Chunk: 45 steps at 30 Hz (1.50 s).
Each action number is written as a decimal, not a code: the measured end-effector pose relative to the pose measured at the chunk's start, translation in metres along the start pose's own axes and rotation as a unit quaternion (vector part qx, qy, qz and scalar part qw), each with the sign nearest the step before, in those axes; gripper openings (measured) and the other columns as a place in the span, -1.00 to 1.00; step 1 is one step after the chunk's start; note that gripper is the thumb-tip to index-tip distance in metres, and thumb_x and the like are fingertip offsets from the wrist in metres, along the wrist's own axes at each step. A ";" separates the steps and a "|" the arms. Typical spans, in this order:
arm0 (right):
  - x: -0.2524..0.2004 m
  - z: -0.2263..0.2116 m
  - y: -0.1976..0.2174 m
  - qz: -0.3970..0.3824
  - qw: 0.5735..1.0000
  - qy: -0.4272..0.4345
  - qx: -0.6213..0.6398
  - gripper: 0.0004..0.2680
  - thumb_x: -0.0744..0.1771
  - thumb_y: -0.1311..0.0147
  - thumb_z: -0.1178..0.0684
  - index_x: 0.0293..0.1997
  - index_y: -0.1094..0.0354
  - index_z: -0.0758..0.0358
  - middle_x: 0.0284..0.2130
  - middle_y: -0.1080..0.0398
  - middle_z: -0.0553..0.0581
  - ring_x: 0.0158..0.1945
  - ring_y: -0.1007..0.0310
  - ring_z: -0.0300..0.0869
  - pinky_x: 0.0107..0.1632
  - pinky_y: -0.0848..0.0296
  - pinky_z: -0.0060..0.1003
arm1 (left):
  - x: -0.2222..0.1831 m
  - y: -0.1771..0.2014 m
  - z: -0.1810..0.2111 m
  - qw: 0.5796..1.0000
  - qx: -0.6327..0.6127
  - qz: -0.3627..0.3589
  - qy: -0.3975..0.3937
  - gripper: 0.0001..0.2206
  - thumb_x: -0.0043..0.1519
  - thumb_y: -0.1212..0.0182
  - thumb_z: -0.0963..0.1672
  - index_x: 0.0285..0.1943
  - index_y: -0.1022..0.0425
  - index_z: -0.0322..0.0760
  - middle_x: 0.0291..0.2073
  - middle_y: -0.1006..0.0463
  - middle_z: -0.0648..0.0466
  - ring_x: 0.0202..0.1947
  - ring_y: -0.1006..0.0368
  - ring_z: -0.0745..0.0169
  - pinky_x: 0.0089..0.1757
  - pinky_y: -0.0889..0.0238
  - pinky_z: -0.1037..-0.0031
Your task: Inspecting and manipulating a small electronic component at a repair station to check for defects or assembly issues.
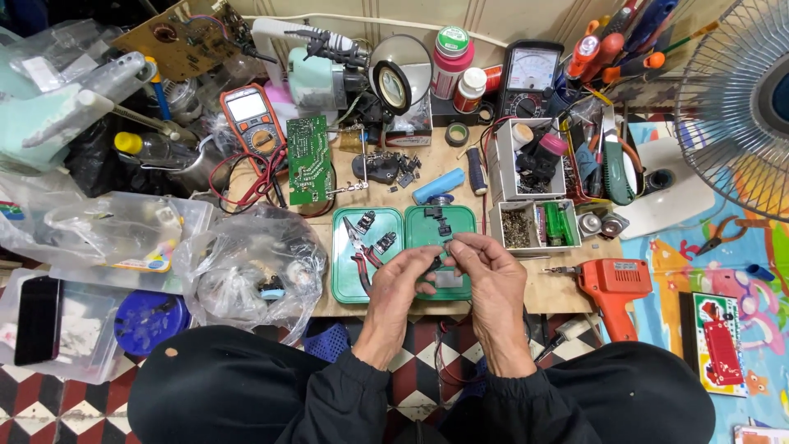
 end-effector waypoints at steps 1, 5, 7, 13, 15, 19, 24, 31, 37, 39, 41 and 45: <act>-0.001 0.000 0.000 0.001 1.000 0.000 0.000 -0.86 0.38 -0.30 0.27 0.03 -0.60 0.49 -0.27 -0.65 0.34 -0.31 -0.70 -0.17 -0.27 -0.63 -0.47 | -0.001 -0.001 0.001 1.000 0.001 0.000 0.001 -0.71 0.39 -0.29 -0.09 0.19 -0.78 -0.30 0.05 -0.70 -0.14 -0.19 -0.52 0.23 -0.25 -0.57 0.56; -0.005 -0.001 -0.001 0.022 0.999 -0.011 -0.024 -0.87 0.33 -0.38 0.27 -0.05 -0.68 0.41 -0.40 -0.57 0.19 -0.39 -0.47 -0.31 -0.39 -0.39 -0.52 | -0.001 0.000 0.003 0.999 0.029 0.017 -0.021 -0.71 0.32 -0.46 -0.05 0.13 -0.79 -0.25 -0.32 -0.67 -0.02 -0.39 -0.50 0.35 -0.30 -0.42 0.55; -0.006 0.001 -0.003 0.024 0.999 -0.020 -0.022 -0.87 0.32 -0.39 0.26 -0.06 -0.69 0.41 -0.42 -0.56 0.18 -0.39 -0.42 -0.33 -0.40 -0.36 -0.52 | 0.001 0.001 0.001 0.999 0.038 0.020 -0.024 -0.72 0.31 -0.48 -0.04 0.10 -0.80 -0.24 -0.37 -0.67 -0.01 -0.42 -0.50 0.36 -0.32 -0.38 0.56; -0.006 0.011 -0.008 0.000 0.998 -0.057 0.008 -0.84 0.31 -0.39 0.28 -0.02 -0.68 0.45 -0.34 -0.61 0.25 -0.35 -0.49 -0.25 -0.35 -0.42 -0.51 | 0.010 0.008 -0.005 0.998 0.034 0.036 -0.033 -0.78 0.34 -0.47 -0.04 0.03 -0.80 -0.21 -0.41 -0.67 0.03 -0.45 -0.49 0.40 -0.30 -0.29 0.57; -0.007 0.009 -0.011 -0.019 0.996 -0.082 0.012 -0.82 0.36 -0.29 0.24 0.05 -0.64 0.50 -0.28 -0.64 0.33 -0.34 -0.57 -0.21 -0.28 -0.51 -0.49 | 0.011 0.010 0.000 0.997 0.041 0.046 -0.048 -0.76 0.34 -0.46 -0.04 0.04 -0.77 -0.24 -0.41 -0.67 0.00 -0.45 -0.51 0.40 -0.29 -0.26 0.61; 0.002 0.009 -0.002 -0.009 0.997 -0.059 -0.049 -0.86 0.40 -0.26 0.18 -0.01 -0.66 0.44 -0.32 -0.62 0.30 -0.34 -0.56 -0.21 -0.29 -0.51 -0.46 | 0.016 0.017 -0.005 0.995 0.064 0.045 -0.062 -0.77 0.34 -0.47 -0.03 0.02 -0.78 -0.22 -0.42 -0.68 -0.02 -0.47 -0.55 0.38 -0.32 -0.29 0.61; 0.004 0.012 -0.002 -0.035 0.991 -0.039 -0.126 -0.92 0.36 -0.37 0.14 -0.15 -0.68 0.32 -0.53 -0.53 0.19 -0.51 -0.35 -0.30 -0.44 -0.29 -0.44 | 0.014 0.016 -0.005 0.992 0.100 0.027 -0.075 -0.76 0.33 -0.50 -0.03 0.01 -0.79 -0.25 -0.44 -0.68 -0.01 -0.47 -0.56 0.39 -0.34 -0.32 0.59; 0.004 0.009 -0.002 -0.067 0.981 -0.023 -0.183 -0.94 0.36 -0.37 0.14 -0.23 -0.69 0.31 -0.60 -0.51 0.15 -0.54 -0.27 -0.33 -0.45 -0.26 -0.45 | 0.014 0.019 -0.004 0.989 0.127 0.022 -0.077 -0.76 0.33 -0.50 -0.01 0.02 -0.80 -0.21 -0.42 -0.71 -0.02 -0.46 -0.61 0.37 -0.32 -0.39 0.58; 0.010 0.013 0.010 -0.004 0.990 0.001 -0.144 -0.96 0.36 -0.35 0.16 -0.21 -0.66 0.28 -0.59 -0.49 0.17 -0.55 -0.31 -0.29 -0.45 -0.26 -0.44 | 0.001 0.007 0.011 0.999 0.031 0.002 -0.014 -0.61 0.51 -0.10 -0.04 0.34 -0.69 -0.34 0.05 -0.72 -0.28 0.01 -0.63 0.14 0.10 -0.52 0.41; 0.008 0.011 0.012 0.016 0.993 -0.039 -0.107 -0.94 0.36 -0.33 0.14 -0.18 -0.62 0.30 -0.54 -0.51 0.19 -0.50 -0.35 -0.31 -0.39 -0.27 -0.50 | 0.005 0.009 0.003 1.000 -0.003 -0.018 -0.016 -0.59 0.44 -0.13 -0.19 0.48 -0.58 -0.28 0.14 -0.73 -0.21 0.01 -0.63 0.38 0.15 -0.54 0.52; 0.007 0.016 0.009 0.015 0.994 -0.051 -0.094 -0.94 0.35 -0.34 0.15 -0.18 -0.62 0.32 -0.52 -0.52 0.19 -0.49 -0.39 -0.30 -0.37 -0.33 -0.50 | 0.005 0.005 0.001 0.999 -0.024 -0.034 -0.027 -0.55 0.42 -0.16 -0.20 0.54 -0.51 -0.28 0.28 -0.64 -0.22 0.12 -0.56 0.33 0.20 -0.50 0.48; 0.005 0.026 0.003 0.000 0.994 -0.073 -0.085 -0.94 0.35 -0.35 0.16 -0.17 -0.63 0.31 -0.51 -0.52 0.17 -0.48 -0.39 -0.32 -0.37 -0.35 -0.51 | 0.005 0.004 -0.003 0.997 -0.062 -0.043 -0.037 -0.49 0.40 -0.23 -0.22 0.60 -0.42 -0.28 0.38 -0.57 -0.19 0.25 -0.46 0.31 0.30 -0.44 0.34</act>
Point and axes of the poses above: each hand's wrist, its own x-axis towards the middle knuckle, its own y-axis out of the back of the hand, z = x × y, the point moved 7 cm from there along x, towards the middle knuckle
